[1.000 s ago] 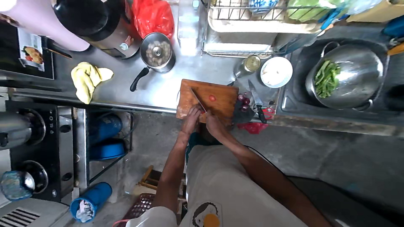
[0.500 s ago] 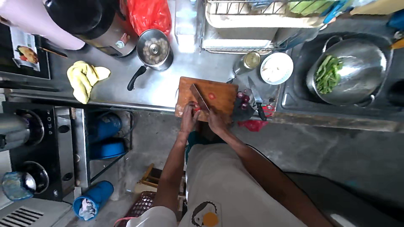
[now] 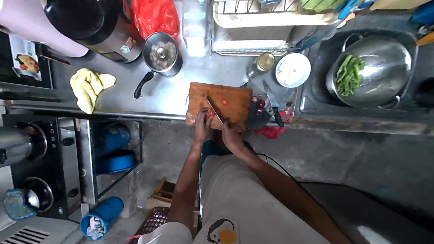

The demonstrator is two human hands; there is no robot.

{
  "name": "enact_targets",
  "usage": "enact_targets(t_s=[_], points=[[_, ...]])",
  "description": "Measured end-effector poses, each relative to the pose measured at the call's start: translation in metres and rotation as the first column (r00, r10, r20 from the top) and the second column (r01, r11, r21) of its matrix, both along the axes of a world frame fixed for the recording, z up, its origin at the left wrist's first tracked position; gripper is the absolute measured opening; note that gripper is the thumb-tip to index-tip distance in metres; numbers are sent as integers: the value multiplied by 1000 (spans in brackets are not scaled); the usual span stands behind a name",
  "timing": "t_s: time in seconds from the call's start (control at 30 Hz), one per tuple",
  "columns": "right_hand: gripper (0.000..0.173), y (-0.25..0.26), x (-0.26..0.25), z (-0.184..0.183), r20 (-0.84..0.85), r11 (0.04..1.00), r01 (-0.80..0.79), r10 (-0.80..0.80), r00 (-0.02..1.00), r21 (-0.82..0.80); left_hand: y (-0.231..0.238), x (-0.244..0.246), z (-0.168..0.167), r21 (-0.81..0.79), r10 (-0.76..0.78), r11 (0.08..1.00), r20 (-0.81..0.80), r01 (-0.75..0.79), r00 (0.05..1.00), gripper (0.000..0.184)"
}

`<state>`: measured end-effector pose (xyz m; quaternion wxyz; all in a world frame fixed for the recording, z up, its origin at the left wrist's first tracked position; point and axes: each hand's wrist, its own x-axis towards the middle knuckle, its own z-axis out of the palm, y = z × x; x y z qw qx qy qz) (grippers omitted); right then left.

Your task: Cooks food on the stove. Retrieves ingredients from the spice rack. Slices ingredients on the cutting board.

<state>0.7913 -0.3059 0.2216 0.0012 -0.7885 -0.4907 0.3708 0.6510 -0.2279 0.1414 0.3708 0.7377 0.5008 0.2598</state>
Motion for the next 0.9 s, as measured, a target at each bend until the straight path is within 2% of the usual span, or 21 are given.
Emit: enact_targets(t_s=[0.17,0.33,0.47,0.63,0.77,0.9], points=[[38,-19,20,13,-50,998,-44,41,998,-45,10,-6,-1,-47,45,998,46,-43,998,25],[39,-8,24,6,-123,998,20,-26,992,-53,18,-22,-3,-87,-76,993,43,80,996,34],[36,5,22,2,-80,999,27,-29,996,-20,21,-25,5,-80,-152,985,46,156,987,36],[32,10,17,18,-17,1000,5,-5,1000,-10,16,-19,8,-104,-54,993,87,63,995,33],[31,9,13,26,-22,999,-32,32,999,13,19,-16,-6,-59,-37,997,115,44,993,31],[30,10,7,30,-10,997,-75,75,997,22,21,-13,-7,-52,-42,997,129,49,991,29]])
